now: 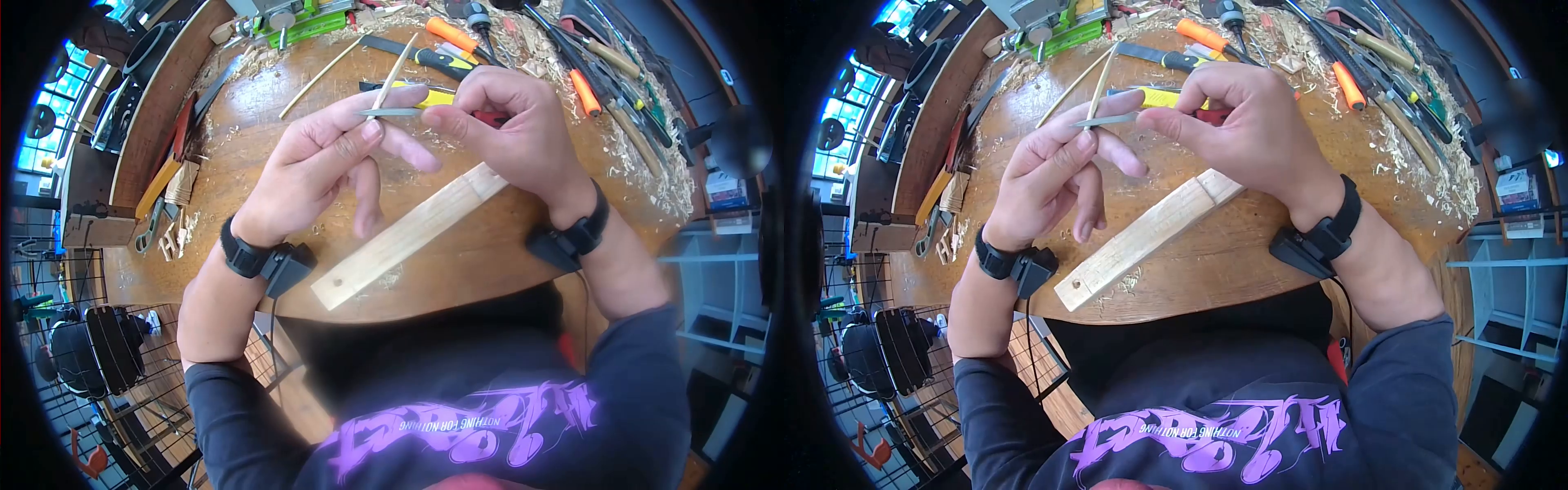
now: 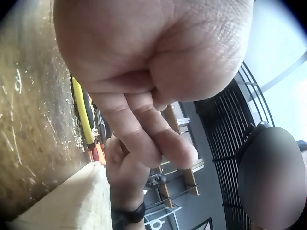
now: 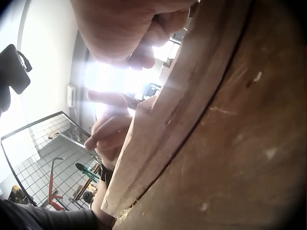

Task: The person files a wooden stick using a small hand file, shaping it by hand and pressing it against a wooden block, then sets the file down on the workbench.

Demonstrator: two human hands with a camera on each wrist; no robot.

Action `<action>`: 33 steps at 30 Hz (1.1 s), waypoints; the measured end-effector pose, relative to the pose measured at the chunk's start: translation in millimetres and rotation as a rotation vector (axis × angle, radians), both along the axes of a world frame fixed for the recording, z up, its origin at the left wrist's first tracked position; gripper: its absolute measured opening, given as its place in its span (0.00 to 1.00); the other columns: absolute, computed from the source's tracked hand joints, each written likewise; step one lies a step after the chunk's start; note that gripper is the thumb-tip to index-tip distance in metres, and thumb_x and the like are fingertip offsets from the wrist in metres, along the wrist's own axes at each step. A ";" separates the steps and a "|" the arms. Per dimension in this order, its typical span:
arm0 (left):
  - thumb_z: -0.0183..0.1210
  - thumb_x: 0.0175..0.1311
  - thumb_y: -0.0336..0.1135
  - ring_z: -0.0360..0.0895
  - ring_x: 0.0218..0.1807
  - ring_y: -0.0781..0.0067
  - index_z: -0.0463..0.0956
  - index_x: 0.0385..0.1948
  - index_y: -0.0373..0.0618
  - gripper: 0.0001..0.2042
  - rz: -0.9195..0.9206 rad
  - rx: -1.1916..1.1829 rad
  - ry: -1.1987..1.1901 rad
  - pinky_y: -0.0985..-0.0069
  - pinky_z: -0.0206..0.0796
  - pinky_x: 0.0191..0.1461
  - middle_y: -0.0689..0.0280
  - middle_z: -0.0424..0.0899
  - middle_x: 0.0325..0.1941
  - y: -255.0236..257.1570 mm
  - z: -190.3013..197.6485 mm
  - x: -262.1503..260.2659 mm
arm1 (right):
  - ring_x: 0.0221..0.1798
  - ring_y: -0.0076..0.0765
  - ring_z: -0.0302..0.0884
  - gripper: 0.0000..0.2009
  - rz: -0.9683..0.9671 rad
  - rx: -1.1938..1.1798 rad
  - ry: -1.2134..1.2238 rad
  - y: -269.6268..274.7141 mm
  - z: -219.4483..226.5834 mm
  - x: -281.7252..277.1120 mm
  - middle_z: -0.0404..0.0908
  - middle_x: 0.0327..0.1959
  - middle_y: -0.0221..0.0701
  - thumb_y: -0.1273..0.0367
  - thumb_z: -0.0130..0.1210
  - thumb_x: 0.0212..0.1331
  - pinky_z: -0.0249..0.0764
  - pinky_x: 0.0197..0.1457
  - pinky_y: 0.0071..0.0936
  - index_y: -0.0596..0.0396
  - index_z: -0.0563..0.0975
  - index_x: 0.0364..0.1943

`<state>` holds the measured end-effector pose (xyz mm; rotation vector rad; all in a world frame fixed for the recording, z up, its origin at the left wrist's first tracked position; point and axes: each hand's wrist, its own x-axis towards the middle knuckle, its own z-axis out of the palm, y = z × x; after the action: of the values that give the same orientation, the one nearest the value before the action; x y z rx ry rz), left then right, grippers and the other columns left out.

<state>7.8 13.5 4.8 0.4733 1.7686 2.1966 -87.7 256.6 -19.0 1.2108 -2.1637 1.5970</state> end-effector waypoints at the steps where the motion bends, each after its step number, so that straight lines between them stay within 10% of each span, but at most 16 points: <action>1: 0.41 0.90 0.37 0.81 0.17 0.75 0.57 0.80 0.27 0.26 0.003 0.000 -0.006 0.81 0.78 0.24 0.50 0.91 0.49 1.6 1.2 0.0 | 0.24 0.14 0.69 0.14 -0.008 0.036 -0.042 -0.9 3.8 3.1 0.79 0.22 0.22 0.62 0.78 0.64 0.62 0.26 0.21 0.56 0.87 0.29; 21: 0.44 0.89 0.38 0.83 0.18 0.74 0.51 0.82 0.29 0.29 -0.026 -0.092 0.019 0.80 0.80 0.27 0.48 0.91 0.56 0.0 -5.2 -5.0 | 0.26 0.06 0.63 0.12 0.068 -0.111 -0.203 -5.5 0.1 -0.1 0.76 0.26 0.14 0.63 0.78 0.65 0.52 0.27 0.16 0.56 0.87 0.36; 29: 0.45 0.89 0.38 0.85 0.19 0.73 0.56 0.77 0.34 0.24 -0.146 -0.176 -0.017 0.80 0.78 0.28 0.43 0.90 0.57 9.2 -2.2 -5.7 | 0.37 0.11 0.84 0.09 0.278 -0.087 -0.457 -8.3 10.2 15.8 0.92 0.40 0.28 0.69 0.71 0.71 0.79 0.37 0.12 0.61 0.88 0.47; 33: 0.46 0.89 0.37 0.84 0.19 0.74 0.58 0.76 0.33 0.23 -0.178 -0.150 -0.056 0.82 0.77 0.27 0.44 0.91 0.57 12.1 -6.5 -3.4 | 0.35 0.10 0.82 0.09 0.287 -0.068 -0.455 -7.5 9.7 18.2 0.91 0.37 0.26 0.69 0.70 0.72 0.77 0.35 0.12 0.62 0.88 0.46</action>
<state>4.4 25.6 -1.6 0.5075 1.7727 1.9231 -69.5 249.0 -9.2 1.2834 -2.2341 2.2353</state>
